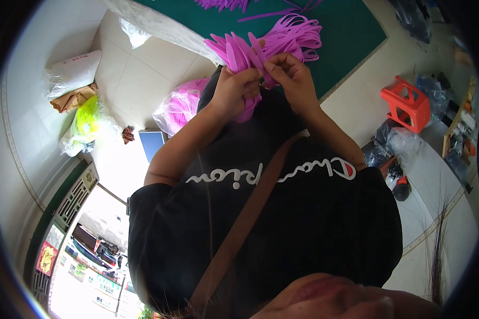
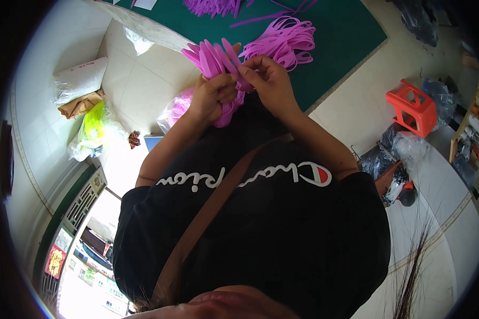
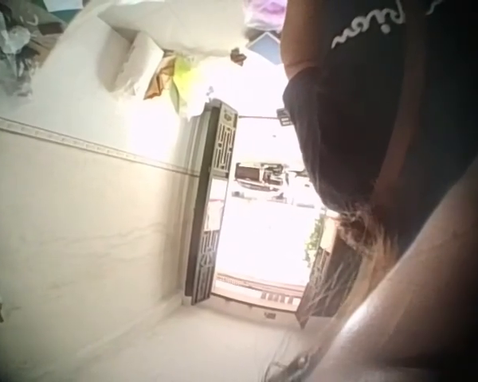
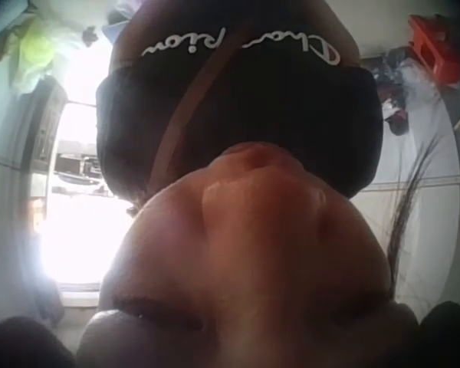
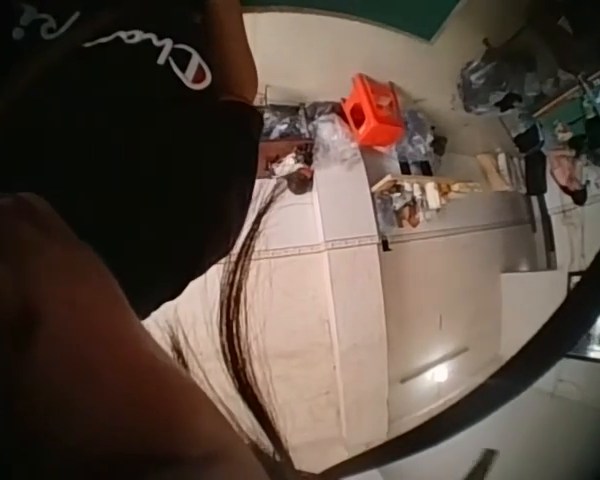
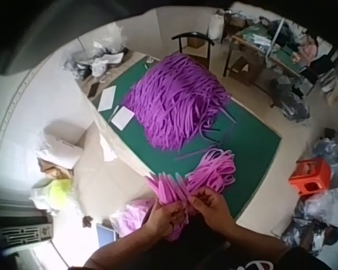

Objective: Weighing bundles of pink synthetic fiber using a digital scale and recording the weights in a notebook.

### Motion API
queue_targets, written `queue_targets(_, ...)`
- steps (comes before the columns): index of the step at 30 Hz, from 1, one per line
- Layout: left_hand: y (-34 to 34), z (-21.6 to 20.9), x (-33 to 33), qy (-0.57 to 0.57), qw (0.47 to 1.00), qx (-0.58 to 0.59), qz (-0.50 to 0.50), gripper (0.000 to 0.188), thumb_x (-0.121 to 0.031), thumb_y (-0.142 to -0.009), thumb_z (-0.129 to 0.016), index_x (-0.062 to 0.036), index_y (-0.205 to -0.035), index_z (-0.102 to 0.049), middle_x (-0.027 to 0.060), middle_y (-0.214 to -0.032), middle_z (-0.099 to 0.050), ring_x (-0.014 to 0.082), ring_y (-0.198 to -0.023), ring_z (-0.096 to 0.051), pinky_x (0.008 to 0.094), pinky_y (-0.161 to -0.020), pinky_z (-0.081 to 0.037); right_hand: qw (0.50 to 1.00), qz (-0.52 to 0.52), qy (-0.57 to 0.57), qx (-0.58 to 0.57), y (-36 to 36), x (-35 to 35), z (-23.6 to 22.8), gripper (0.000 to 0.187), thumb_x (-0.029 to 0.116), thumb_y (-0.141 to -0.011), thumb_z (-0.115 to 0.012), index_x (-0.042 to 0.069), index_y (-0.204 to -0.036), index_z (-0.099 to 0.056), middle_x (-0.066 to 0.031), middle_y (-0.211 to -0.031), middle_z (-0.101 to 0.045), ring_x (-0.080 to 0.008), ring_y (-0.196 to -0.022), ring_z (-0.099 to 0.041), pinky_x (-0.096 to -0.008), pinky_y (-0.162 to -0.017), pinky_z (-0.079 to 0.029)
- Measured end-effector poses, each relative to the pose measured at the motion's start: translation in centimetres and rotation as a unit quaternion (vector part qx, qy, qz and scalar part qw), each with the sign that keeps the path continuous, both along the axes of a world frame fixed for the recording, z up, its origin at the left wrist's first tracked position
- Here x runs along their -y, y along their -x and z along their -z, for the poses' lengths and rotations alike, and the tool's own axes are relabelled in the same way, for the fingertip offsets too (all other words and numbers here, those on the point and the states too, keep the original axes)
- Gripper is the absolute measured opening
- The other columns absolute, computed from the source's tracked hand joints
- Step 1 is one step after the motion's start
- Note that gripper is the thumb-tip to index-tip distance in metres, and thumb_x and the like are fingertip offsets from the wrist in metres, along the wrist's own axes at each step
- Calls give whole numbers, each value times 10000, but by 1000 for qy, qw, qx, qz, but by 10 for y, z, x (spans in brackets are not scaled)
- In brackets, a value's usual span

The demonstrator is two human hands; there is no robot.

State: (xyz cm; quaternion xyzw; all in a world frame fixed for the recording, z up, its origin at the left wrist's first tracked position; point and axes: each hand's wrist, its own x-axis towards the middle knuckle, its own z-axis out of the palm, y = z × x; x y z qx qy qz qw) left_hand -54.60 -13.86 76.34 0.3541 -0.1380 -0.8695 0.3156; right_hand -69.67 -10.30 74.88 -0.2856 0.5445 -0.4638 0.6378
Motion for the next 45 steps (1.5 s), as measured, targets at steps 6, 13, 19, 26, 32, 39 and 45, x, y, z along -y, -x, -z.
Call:
queue_targets(6,4,1,5,-17,999,36,17,277,-150,-891,-549,-28,-1138,-572,-48,-597,-435,27,-419,-317,189,-402,-237,1000,10,17,-18,-3,-6,-2,151,124,-883,-586,1,-972,-586,-33,-826,-620,-66,-681,-553,-206,-617,-445)
queue_targets(13,-13,-31,-3,146,957,225,-106,318,-264,-964,-446,-21,-842,-613,-21,-622,-428,44,-485,-346,207,-428,-257,930,62,142,-335,49,11,66,188,188,-884,-586,18,-960,-618,-41,-927,-659,-109,-773,-604,-233,-687,-466)
queue_targets(19,-65,-90,-5,507,812,275,-88,457,-429,-922,-441,-17,-748,-537,202,-982,-557,182,-651,-540,296,-590,-428,866,-70,200,-453,85,7,184,188,126,-821,-594,43,-990,-603,-115,-957,-603,-300,-888,-592,-352,-790,-470)
queue_targets(26,-120,-142,16,692,628,328,-141,415,-402,-983,-282,-110,-740,-450,134,-688,-624,198,-624,-526,350,-686,-412,809,-125,182,-545,86,8,212,179,82,-768,-577,57,-946,-574,-130,-971,-547,-328,-935,-536,-413,-801,-441)
queue_targets(32,-156,-159,30,645,653,343,-200,360,-262,-989,-277,-93,-780,-515,74,-595,-591,251,-841,-578,501,-963,-343,733,-9,264,-626,62,15,189,178,38,-747,-555,54,-922,-589,-126,-955,-546,-311,-921,-522,-408,-818,-424)
queue_targets(39,-158,-143,36,424,883,8,-200,349,-298,-1002,-288,-111,-783,-485,-22,-548,-358,88,-431,-338,287,-565,-422,709,-136,331,-608,38,65,214,206,43,-725,-573,46,-928,-606,-96,-958,-542,-294,-924,-514,-393,-818,-425)
queue_targets(45,-161,-130,29,295,923,-36,-245,307,-270,-1002,-312,-114,-793,-475,-41,-555,-330,62,-433,-282,225,-472,-272,680,-270,325,-600,43,85,219,143,107,-716,-600,82,-855,-626,-75,-900,-527,-264,-914,-502,-368,-804,-427)
